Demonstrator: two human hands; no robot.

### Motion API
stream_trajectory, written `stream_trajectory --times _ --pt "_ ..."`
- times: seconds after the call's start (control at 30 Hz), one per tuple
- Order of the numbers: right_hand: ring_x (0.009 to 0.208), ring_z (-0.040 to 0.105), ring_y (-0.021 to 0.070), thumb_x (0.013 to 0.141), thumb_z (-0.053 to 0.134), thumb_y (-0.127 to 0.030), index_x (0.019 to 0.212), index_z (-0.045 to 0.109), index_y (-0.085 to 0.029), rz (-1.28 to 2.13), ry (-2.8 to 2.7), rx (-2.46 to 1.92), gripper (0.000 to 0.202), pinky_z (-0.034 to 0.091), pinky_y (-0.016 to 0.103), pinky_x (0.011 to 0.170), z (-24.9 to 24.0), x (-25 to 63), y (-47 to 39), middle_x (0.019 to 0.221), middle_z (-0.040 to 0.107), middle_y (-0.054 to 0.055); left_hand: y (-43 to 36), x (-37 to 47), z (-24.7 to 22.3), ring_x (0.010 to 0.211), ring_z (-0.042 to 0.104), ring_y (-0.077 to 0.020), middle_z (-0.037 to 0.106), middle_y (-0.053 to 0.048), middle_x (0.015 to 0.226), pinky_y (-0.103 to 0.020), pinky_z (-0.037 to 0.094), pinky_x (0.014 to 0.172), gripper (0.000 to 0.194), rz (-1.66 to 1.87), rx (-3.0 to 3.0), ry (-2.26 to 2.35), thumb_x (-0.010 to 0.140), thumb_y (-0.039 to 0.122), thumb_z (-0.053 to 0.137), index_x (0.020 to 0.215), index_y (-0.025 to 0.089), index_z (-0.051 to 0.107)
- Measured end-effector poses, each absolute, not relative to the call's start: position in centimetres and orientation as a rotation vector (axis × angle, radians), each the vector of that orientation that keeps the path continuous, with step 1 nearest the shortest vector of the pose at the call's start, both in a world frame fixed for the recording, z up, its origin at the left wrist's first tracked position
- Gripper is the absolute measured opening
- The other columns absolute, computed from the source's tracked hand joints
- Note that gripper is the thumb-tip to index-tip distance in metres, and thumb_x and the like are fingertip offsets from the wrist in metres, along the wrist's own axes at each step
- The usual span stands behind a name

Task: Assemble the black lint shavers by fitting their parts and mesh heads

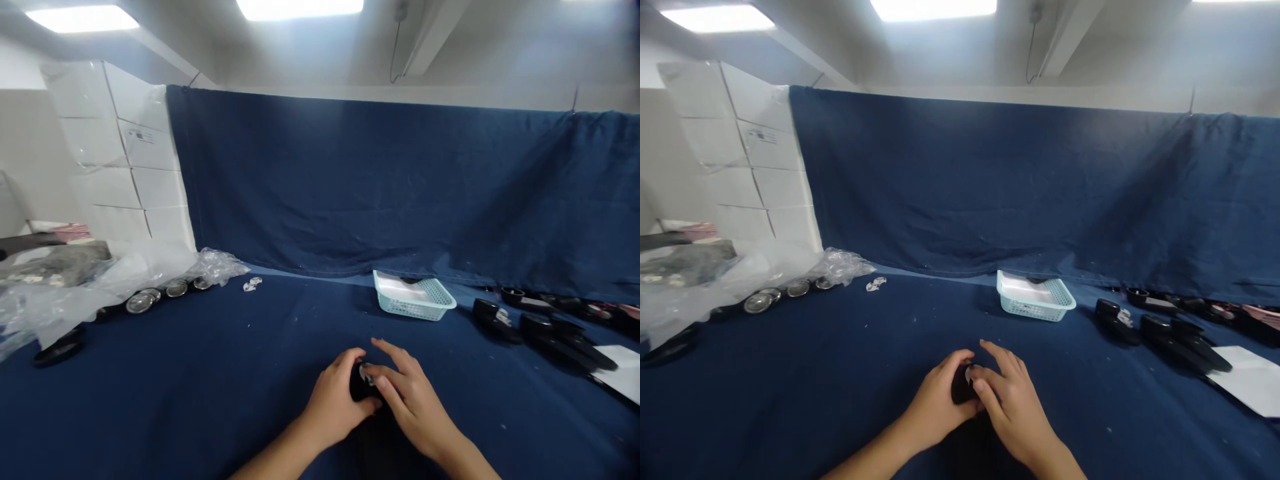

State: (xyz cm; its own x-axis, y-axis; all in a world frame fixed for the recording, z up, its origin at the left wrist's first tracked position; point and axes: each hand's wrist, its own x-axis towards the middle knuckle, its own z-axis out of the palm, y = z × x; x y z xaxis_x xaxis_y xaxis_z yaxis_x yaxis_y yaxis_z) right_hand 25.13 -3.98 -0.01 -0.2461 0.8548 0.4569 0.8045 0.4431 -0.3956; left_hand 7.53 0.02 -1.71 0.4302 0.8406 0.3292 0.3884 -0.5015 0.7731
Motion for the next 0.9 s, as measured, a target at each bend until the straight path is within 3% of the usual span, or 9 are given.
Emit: stream_trajectory --times 0.33,0.6,0.77,0.9 --pt "0.127 0.043 0.0297 0.095 0.041 -0.035 0.096 0.068 -0.029 -0.01 -2.029 -1.41 0.028 0.033 0.058 0.103 -0.6 25.3 -3.2 0.139 0.048 0.006 -0.1 7.7 -1.8 0.112 0.058 -0.0272 0.06 -0.007 0.125 -0.042 0.045 0.097 0.07 0.927 2.07 1.06 0.063 0.023 0.077 0.126 0.027 0.047" --pt "0.122 0.049 0.0283 0.096 0.038 -0.039 0.085 0.07 -0.025 0.222 -1.852 -1.343 0.036 0.045 0.049 0.099 -1.6 25.8 -3.2 0.135 0.051 0.008 -0.3 7.5 -1.7 0.117 0.055 -0.0274 0.058 -0.007 0.129 -0.043 0.043 0.1 0.078 0.883 2.056 1.056 0.062 0.02 0.077 0.131 0.028 0.041" --pt "0.124 0.049 0.0286 0.096 0.04 -0.038 0.099 0.072 -0.025 0.276 -1.865 -1.327 0.035 0.046 0.048 0.101 -2.1 24.9 -3.6 0.135 0.052 0.009 -0.2 7.3 -1.9 0.114 0.057 -0.0289 0.059 -0.007 0.127 -0.043 0.046 0.096 0.073 0.898 2.063 1.032 0.064 0.025 0.077 0.128 0.028 0.043" --pt "0.127 0.047 0.0331 0.093 0.044 -0.036 0.117 0.064 -0.027 0.066 -1.877 -1.263 0.032 0.046 0.054 0.1 -2.9 24.7 -4.0 0.141 0.045 0.01 -0.4 7.4 -2.0 0.108 0.059 -0.0299 0.061 -0.007 0.121 -0.043 0.048 0.093 0.065 0.909 2.075 1.01 0.066 0.032 0.075 0.124 0.026 0.047"
